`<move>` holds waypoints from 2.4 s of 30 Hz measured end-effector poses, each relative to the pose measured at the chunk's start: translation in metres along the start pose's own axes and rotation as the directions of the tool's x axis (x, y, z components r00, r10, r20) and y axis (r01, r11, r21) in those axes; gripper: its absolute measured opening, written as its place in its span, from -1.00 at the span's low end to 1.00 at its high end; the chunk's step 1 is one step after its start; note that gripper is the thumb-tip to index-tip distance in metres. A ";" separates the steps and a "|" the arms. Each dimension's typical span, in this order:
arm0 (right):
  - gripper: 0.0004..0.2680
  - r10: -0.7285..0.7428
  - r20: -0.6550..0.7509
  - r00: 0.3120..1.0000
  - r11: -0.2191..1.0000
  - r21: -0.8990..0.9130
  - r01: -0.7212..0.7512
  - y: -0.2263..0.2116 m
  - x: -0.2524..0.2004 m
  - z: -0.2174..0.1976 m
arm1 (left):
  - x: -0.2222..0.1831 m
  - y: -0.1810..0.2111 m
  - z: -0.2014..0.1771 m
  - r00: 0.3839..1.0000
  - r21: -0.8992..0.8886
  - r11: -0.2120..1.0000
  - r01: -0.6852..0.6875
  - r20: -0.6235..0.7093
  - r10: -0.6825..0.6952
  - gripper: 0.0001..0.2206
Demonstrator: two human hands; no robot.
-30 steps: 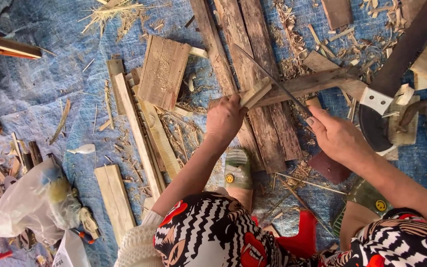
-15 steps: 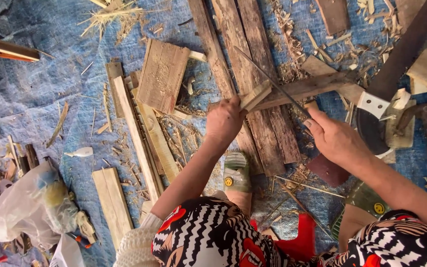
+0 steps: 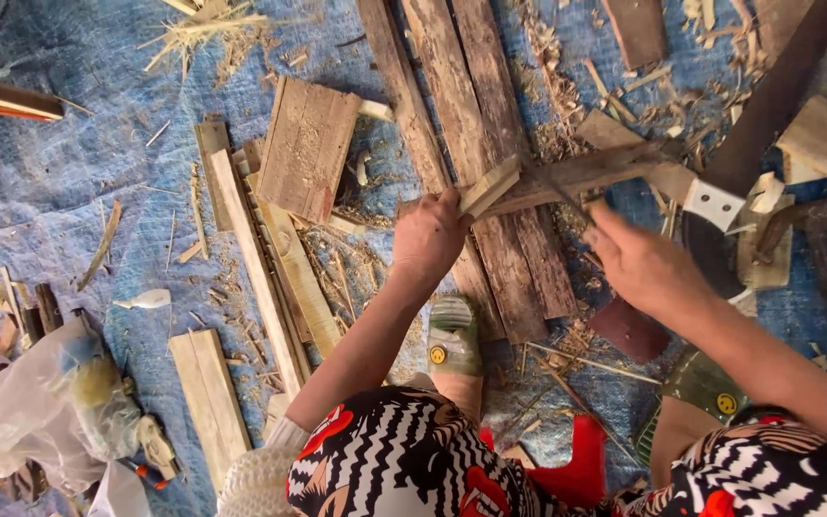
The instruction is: Shaping and cutting wooden planks using a curved blade and a hand saw while seated on the floor.
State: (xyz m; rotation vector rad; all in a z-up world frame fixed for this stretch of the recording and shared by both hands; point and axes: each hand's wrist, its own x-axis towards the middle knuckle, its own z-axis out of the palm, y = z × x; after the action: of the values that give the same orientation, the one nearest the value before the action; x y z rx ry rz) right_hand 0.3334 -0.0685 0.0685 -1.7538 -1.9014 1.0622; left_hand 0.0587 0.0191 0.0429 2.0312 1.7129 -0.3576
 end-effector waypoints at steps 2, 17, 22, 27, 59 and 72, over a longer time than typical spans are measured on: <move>-0.66 0.181 0.117 0.976 0.976 -0.141 -0.164 0.023 0.001 0.019 | 0.001 0.001 -0.005 0.999 0.001 1.000 0.020 0.039 -0.021 -0.74; -0.71 0.019 0.045 0.999 0.997 -0.078 -0.016 0.006 0.007 0.011 | 0.004 -0.002 0.001 1.000 0.023 1.000 -0.014 -0.015 0.015 -0.72; -0.65 0.372 0.140 0.918 0.879 0.265 -0.397 0.025 0.008 0.031 | 0.013 -0.023 0.045 0.978 0.099 0.993 -0.061 -0.191 0.079 -0.69; -0.65 0.424 0.136 0.896 0.817 0.369 -0.443 0.002 0.008 0.011 | 0.014 -0.021 0.045 0.978 0.114 0.992 -0.052 -0.196 0.074 -0.70; -0.61 0.278 0.096 0.956 0.961 -0.024 -0.277 0.008 0.001 0.017 | 0.009 -0.019 0.041 0.978 0.118 0.991 -0.059 -0.192 0.081 -0.69; -0.65 0.227 0.006 0.974 0.972 0.062 -0.227 -0.026 -0.001 -0.010 | 0.013 -0.021 0.043 0.974 0.127 0.991 -0.040 -0.218 0.068 -0.68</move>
State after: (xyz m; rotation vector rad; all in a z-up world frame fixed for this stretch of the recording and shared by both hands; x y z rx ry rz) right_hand 0.3222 -0.0655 0.0942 -1.9708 -1.6760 1.1853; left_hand 0.0449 0.0111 -0.0037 2.2755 1.7995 -0.2283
